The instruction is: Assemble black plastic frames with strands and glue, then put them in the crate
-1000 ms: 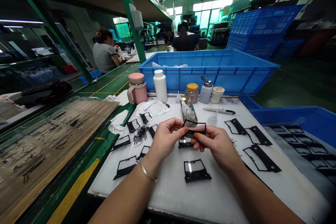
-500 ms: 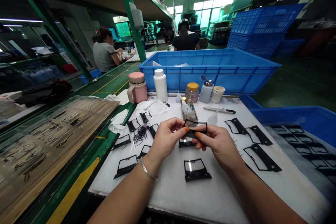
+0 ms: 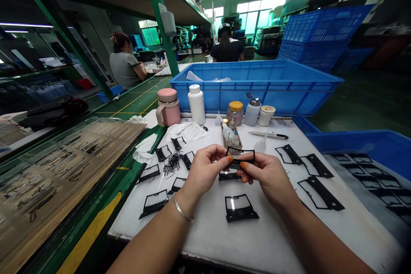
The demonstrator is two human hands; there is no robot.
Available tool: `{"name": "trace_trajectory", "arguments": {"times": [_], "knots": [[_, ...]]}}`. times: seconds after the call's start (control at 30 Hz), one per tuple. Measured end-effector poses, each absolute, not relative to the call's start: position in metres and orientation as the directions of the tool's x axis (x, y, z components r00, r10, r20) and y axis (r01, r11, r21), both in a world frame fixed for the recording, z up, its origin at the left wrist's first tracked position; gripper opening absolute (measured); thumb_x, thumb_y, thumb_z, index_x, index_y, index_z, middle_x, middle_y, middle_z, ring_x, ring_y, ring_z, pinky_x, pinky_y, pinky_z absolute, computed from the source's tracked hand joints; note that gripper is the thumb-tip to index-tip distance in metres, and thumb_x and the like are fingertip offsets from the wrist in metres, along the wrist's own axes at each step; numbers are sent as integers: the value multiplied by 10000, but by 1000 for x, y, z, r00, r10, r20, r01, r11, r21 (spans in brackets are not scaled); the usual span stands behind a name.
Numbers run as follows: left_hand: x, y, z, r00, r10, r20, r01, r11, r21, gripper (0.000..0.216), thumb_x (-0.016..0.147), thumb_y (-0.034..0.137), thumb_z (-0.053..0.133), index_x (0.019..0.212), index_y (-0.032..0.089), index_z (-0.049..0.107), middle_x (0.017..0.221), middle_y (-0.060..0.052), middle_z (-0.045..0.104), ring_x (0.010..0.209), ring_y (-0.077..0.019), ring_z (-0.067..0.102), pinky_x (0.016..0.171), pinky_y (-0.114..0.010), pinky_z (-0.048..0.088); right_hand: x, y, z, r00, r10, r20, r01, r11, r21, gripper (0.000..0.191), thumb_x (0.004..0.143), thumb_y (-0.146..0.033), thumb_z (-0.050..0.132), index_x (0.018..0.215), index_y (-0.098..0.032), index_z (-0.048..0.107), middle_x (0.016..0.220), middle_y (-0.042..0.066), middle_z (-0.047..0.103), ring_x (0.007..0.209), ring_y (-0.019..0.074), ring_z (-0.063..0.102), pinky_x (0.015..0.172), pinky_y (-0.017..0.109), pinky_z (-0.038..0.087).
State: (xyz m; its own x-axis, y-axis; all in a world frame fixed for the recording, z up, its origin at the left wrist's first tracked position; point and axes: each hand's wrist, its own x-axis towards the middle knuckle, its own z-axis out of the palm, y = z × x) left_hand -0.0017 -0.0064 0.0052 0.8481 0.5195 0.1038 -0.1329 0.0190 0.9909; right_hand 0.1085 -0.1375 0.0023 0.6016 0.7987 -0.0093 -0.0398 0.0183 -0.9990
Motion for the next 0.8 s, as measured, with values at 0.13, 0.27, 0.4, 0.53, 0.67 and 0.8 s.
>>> {"name": "trace_trajectory", "arguments": {"times": [0.13, 0.27, 0.4, 0.53, 0.67, 0.8], "knots": [[-1, -7, 5, 849, 519, 99, -134, 29, 991, 244, 762, 321, 757, 800, 114, 633, 719, -26, 598, 667, -124, 567, 603, -214, 486, 109, -138, 1, 601, 799, -13, -38, 13, -999, 194, 759, -295, 688, 886, -153, 725, 630, 34, 673, 515, 123, 572, 493, 242, 415], [-1, -7, 6, 858, 510, 64, -120, 78, 990, 246, 766, 322, 754, 814, 112, 635, 725, -27, 609, 669, -121, 573, 600, -205, 493, 111, -138, -1, 587, 808, -57, -95, -1, -995, 201, 764, -306, 691, 893, -153, 707, 640, 29, 668, 516, 118, 571, 494, 238, 407], [-2, -4, 5, 886, 461, 45, -108, 112, 988, 290, 806, 372, 712, 952, 123, 679, 933, -76, 660, 770, -148, 610, 647, -231, 534, 113, -139, -1, 582, 808, -89, -167, 12, -986, 230, 752, -330, 706, 893, -149, 693, 657, 34, 668, 518, 115, 567, 483, 233, 395], [-3, -1, 5, 884, 466, 44, -107, 109, 988, 324, 819, 398, 694, 976, 115, 698, 970, -93, 666, 778, -149, 610, 638, -227, 541, 114, -139, 0, 580, 807, -112, -211, 16, -977, 250, 734, -339, 727, 885, -143, 690, 665, 39, 669, 515, 106, 561, 478, 222, 390], [-2, -1, 3, 880, 472, 43, -97, 91, 991, 293, 814, 368, 701, 944, 105, 697, 896, -79, 672, 719, -134, 608, 624, -224, 535, 113, -138, 0, 569, 814, -115, -225, 20, -974, 241, 746, -337, 725, 884, -143, 686, 672, 36, 671, 522, 101, 566, 477, 211, 390], [-1, 0, 2, 869, 495, 32, -82, 79, 994, 279, 791, 337, 723, 920, 92, 692, 864, -80, 673, 700, -131, 604, 612, -221, 528, 113, -139, -1, 557, 822, -118, -233, 18, -972, 246, 760, -338, 723, 904, -143, 684, 685, 36, 679, 530, 92, 574, 480, 197, 392]]}}
